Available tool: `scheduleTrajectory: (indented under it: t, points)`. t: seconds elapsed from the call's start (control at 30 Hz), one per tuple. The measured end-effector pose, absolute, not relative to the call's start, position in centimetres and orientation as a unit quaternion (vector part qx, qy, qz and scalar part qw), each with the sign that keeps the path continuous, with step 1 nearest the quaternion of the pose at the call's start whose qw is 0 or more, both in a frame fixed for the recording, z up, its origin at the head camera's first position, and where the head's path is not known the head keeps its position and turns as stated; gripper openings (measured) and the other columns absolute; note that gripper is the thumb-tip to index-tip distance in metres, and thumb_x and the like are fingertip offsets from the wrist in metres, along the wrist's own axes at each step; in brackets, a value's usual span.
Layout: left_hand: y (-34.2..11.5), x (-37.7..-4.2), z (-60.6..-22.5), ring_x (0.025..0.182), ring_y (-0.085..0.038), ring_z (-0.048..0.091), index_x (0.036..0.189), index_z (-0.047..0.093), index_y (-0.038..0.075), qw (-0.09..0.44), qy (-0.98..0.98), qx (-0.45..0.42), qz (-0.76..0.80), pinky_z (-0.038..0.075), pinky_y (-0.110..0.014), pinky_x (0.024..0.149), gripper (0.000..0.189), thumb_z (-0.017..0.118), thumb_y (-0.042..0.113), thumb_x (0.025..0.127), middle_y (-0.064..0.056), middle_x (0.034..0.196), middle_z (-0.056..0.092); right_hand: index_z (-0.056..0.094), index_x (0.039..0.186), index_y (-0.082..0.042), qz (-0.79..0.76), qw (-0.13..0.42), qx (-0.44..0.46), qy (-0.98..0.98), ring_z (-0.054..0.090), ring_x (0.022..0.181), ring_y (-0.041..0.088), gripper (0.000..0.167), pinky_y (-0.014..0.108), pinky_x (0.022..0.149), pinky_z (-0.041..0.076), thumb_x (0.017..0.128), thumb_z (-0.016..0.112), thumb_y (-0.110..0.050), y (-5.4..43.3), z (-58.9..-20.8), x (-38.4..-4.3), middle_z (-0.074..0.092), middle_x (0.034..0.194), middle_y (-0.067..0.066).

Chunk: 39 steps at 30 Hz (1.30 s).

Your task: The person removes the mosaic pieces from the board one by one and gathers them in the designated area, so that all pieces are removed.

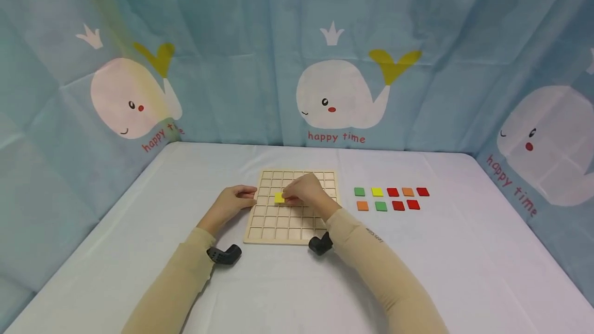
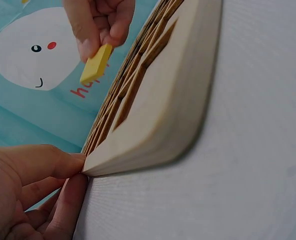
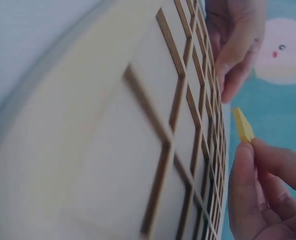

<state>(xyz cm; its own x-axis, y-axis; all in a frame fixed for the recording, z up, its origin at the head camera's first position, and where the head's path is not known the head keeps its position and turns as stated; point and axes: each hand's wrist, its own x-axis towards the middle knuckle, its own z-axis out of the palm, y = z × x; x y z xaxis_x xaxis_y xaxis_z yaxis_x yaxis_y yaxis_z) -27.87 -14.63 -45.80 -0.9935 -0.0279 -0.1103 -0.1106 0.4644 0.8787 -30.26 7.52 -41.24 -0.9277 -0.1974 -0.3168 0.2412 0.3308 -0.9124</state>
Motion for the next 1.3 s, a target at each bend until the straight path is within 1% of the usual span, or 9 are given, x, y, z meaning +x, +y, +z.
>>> scheduleTrajectory:
  t: [0.33,0.47,0.67,0.77,0.87,0.93,1.0,1.1,1.3]
  points:
    - [-14.8,-27.8,-46.1,0.106,-0.022,0.064,0.129,0.065,0.006,0.039,0.852,-0.04,0.521,0.051,-0.036,0.093,0.041,0.071,0.009,0.089,-0.013,0.114,0.069,0.072,0.107,0.008,-0.562,0.209,-0.007,0.8,0.071,0.068,0.01,0.024,0.028,0.074,0.061,0.088,0.073,-0.006,12.5,-40.8,-29.2,0.075,0.086,0.008]
    - [-14.7,-27.7,-46.2,0.108,-0.024,0.064,0.128,0.065,0.005,0.041,0.85,-0.04,0.523,0.051,-0.038,0.095,0.04,0.071,0.009,0.089,-0.014,0.116,0.069,0.071,0.108,0.009,-0.54,0.198,-0.019,0.818,0.071,0.069,0.009,0.025,0.028,0.075,0.061,0.089,0.072,-0.008,14.4,-40.7,-28.6,0.075,0.082,0.005]
    - [-14.6,-27.6,-46.6,0.106,-0.022,0.064,0.128,0.065,0.004,0.042,0.849,-0.044,0.524,0.051,-0.037,0.094,0.039,0.071,0.008,0.089,-0.013,0.114,0.069,0.072,0.105,0.006,-0.516,0.199,0.014,0.833,0.069,0.068,0.008,0.025,0.026,0.074,0.06,0.089,0.074,-0.013,16.3,-40.9,-28.5,0.074,0.078,0.001]
    - [-14.6,-27.7,-46.6,0.105,-0.022,0.064,0.128,0.065,0.005,0.036,0.848,-0.044,0.527,0.052,-0.035,0.092,0.039,0.071,0.007,0.089,-0.013,0.113,0.069,0.074,0.105,0.002,-0.499,0.199,0.031,0.843,0.071,0.069,0.01,0.025,0.031,0.083,0.058,0.089,0.074,-0.018,17.1,-40.6,-28.6,0.074,0.077,0.001]
    - [-14.5,-27.7,-46.5,0.105,-0.023,0.064,0.127,0.066,0.005,0.034,0.848,-0.044,0.527,0.052,-0.035,0.092,0.039,0.071,0.007,0.088,-0.013,0.113,0.069,0.076,0.104,-0.005,-0.467,0.204,0.048,0.859,0.072,0.074,0.009,0.025,0.045,0.09,0.05,0.088,0.075,-0.025,17.9,-40.3,-28.6,0.075,0.075,-0.002]
    - [-14.4,-27.7,-46.6,0.105,-0.023,0.065,0.126,0.066,0.005,0.037,0.849,-0.046,0.526,0.052,-0.035,0.091,0.039,0.072,0.007,0.088,-0.013,0.113,0.069,0.077,0.103,-0.008,-0.452,0.206,0.062,0.866,0.072,0.074,0.01,0.024,0.043,0.084,0.045,0.087,0.076,-0.027,18.5,-40.3,-28.4,0.075,0.074,-0.003]
    - [-14.3,-27.6,-46.6,0.105,-0.023,0.065,0.126,0.066,0.005,0.042,0.848,-0.046,0.527,0.052,-0.035,0.091,0.039,0.072,0.007,0.088,-0.013,0.113,0.069,0.077,0.103,-0.007,-0.446,0.206,0.066,0.869,0.071,0.073,0.01,0.025,0.038,0.078,0.047,0.088,0.075,-0.026,19.1,-40.4,-28.2,0.075,0.074,-0.003]
    - [-14.4,-27.6,-46.6,0.104,-0.022,0.064,0.126,0.066,0.005,0.042,0.846,-0.045,0.53,0.053,-0.035,0.09,0.039,0.072,0.007,0.088,-0.013,0.112,0.069,0.075,0.106,-0.002,-0.459,0.201,0.067,0.863,0.069,0.069,0.011,0.026,0.025,0.069,0.051,0.089,0.074,-0.022,19.9,-40.5,-28.0,0.073,0.076,-0.001]
    - [-14.6,-27.9,-46.3,0.105,-0.024,0.064,0.127,0.066,0.005,0.033,0.846,-0.043,0.53,0.051,-0.036,0.092,0.039,0.072,0.008,0.088,-0.013,0.112,0.069,0.07,0.113,0.005,-0.488,0.2,0.062,0.848,0.066,0.068,0.009,0.034,0.023,0.071,0.058,0.089,0.074,-0.018,21.6,-40.2,-27.9,0.072,0.08,0.0]
